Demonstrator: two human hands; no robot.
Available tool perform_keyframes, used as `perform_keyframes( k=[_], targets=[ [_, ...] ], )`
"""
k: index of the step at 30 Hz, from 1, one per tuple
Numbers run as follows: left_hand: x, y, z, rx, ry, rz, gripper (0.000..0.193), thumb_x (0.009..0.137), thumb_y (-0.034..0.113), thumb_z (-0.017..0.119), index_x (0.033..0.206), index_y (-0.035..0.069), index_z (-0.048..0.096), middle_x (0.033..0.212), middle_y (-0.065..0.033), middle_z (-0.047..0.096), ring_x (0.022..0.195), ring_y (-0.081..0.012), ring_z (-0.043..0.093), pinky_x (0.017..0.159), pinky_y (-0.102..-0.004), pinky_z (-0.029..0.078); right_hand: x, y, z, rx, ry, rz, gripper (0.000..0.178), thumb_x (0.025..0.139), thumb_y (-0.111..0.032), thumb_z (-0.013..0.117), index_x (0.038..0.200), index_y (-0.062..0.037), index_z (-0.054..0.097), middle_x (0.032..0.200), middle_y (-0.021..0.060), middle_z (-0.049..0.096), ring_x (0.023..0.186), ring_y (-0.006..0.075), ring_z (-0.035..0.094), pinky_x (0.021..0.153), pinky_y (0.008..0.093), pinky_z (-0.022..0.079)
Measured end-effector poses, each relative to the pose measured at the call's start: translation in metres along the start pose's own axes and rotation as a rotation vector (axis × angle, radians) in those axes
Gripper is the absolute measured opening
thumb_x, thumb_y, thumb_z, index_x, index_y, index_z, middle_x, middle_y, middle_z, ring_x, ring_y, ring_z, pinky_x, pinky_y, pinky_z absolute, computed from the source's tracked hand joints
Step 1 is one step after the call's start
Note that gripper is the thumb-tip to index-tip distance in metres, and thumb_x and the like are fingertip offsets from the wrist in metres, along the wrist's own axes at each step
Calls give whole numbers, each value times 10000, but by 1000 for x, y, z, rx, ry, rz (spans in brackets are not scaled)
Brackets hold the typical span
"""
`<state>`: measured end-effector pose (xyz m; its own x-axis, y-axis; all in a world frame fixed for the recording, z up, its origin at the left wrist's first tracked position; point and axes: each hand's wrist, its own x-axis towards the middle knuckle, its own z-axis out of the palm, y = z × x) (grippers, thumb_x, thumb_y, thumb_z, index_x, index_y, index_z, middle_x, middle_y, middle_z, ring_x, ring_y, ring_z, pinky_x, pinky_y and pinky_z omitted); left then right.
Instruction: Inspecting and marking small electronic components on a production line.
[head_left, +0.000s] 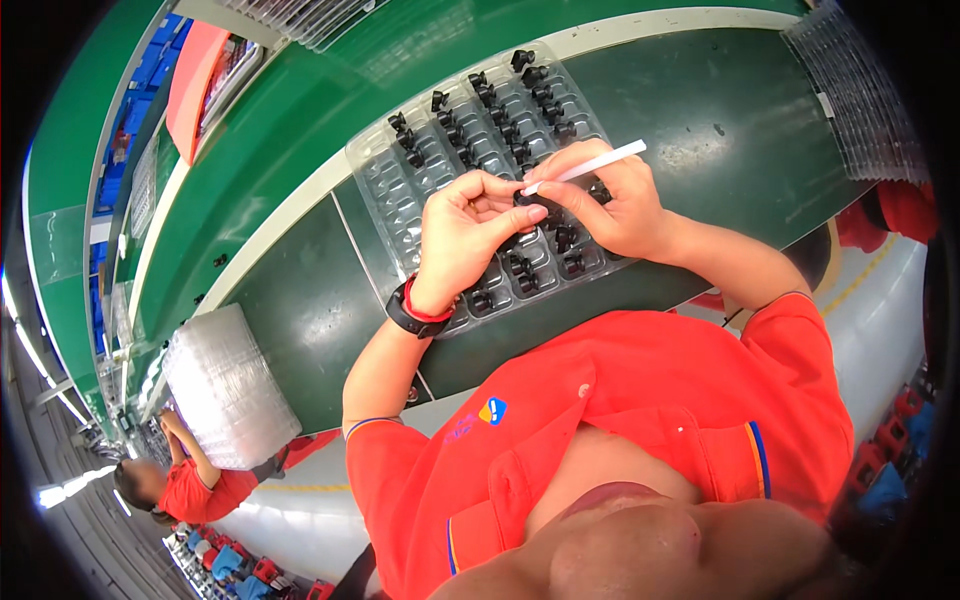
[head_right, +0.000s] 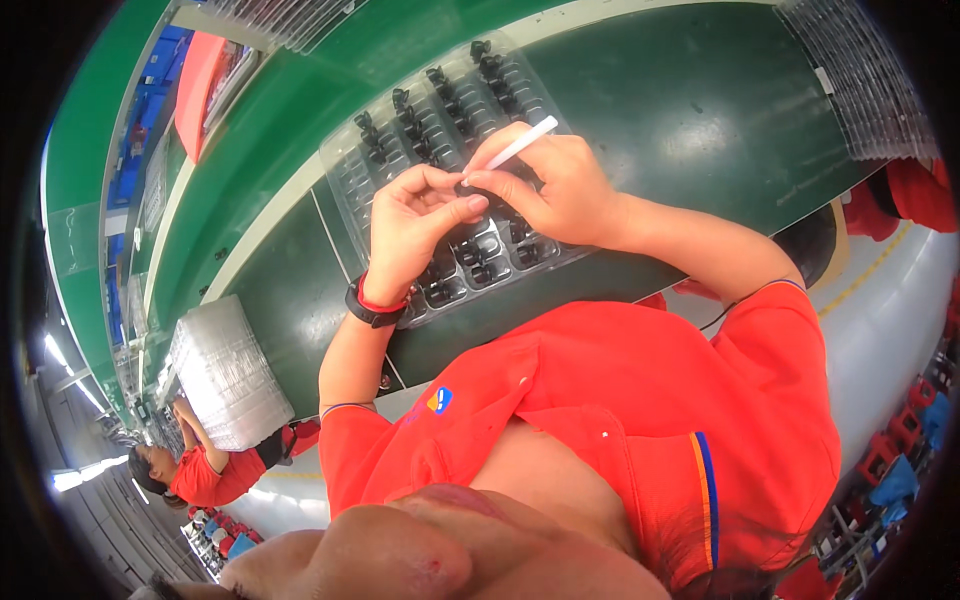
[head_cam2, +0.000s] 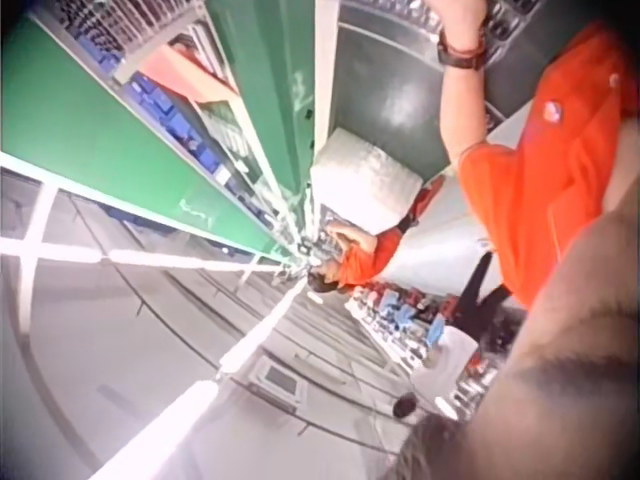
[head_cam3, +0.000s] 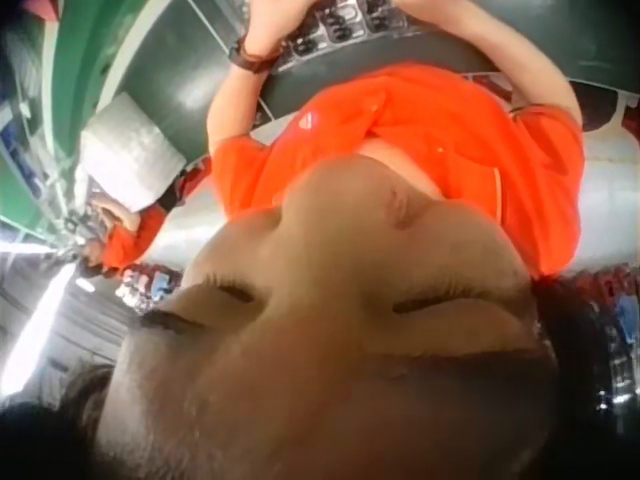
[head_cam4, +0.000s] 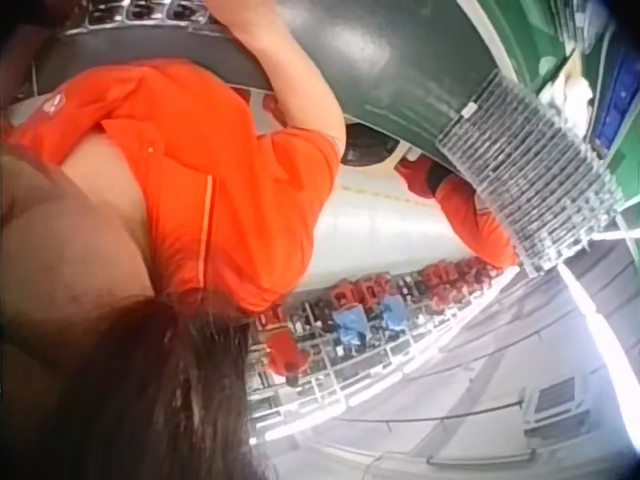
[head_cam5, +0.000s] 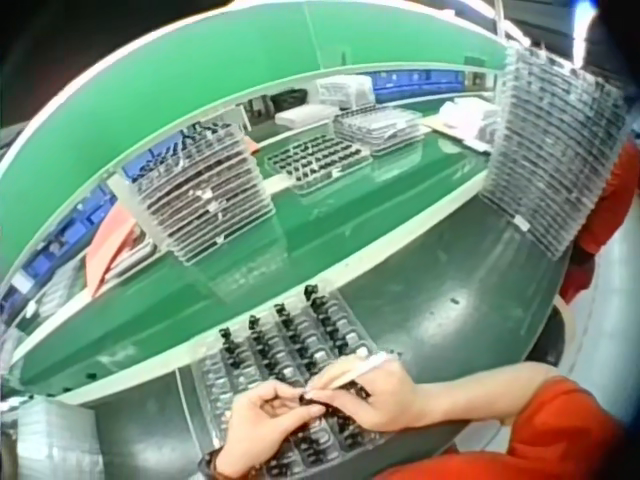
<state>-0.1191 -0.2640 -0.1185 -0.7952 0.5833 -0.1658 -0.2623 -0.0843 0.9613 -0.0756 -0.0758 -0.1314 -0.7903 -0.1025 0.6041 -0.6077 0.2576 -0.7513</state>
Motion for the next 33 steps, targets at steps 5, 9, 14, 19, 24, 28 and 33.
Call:
perform_keyframes(
  k=[5,9,14,19,24,28,33],
  targets=[
    [0,-1,0,34,15,11,179,774,-54,694,920,-59,590,906,-145,672,827,-178,676,742,-255,559,-2,2,1,-39,-32,-28,78,832,35,622,908,41,608,864,139,660,820,244,671,723,322,540],
    [-1,-2,-1,19,11,29,185,771,-55,697,921,-60,590,906,-147,671,836,-183,676,752,-261,559,-2,0,2,-54,-39,-23,80,829,40,621,909,39,612,874,136,660,839,249,668,740,329,537],
    [-1,-2,2,15,14,28,186,767,-55,700,917,-61,590,899,-148,672,834,-186,676,751,-264,561,-3,-1,1,-62,-59,-7,78,825,39,624,903,35,616,885,132,662,856,253,666,750,331,537],
    [0,-3,2,17,25,31,175,765,-54,703,900,-60,591,886,-146,674,821,-182,677,737,-261,564,-5,3,2,-43,-47,11,78,823,41,624,900,28,621,888,129,662,862,255,664,760,331,535],
    [0,-6,0,45,23,41,169,770,-33,709,890,-56,592,868,-135,677,781,-166,679,691,-246,565,-4,5,4,2,-80,26,94,816,59,623,902,25,604,891,129,662,871,257,663,770,338,532],
    [-2,2,4,86,46,-4,209,758,-3,731,906,-48,590,842,-132,669,733,-145,669,636,-237,557,-4,1,-1,33,-69,65,114,846,71,580,945,23,548,900,145,652,894,241,654,784,338,524],
    [-1,34,-27,347,318,176,246,735,10,746,939,-34,616,795,-99,654,663,-109,636,575,-227,535,-4,0,-9,165,14,92,132,885,71,516,997,10,481,939,171,627,897,234,646,804,334,514]
  ],
)
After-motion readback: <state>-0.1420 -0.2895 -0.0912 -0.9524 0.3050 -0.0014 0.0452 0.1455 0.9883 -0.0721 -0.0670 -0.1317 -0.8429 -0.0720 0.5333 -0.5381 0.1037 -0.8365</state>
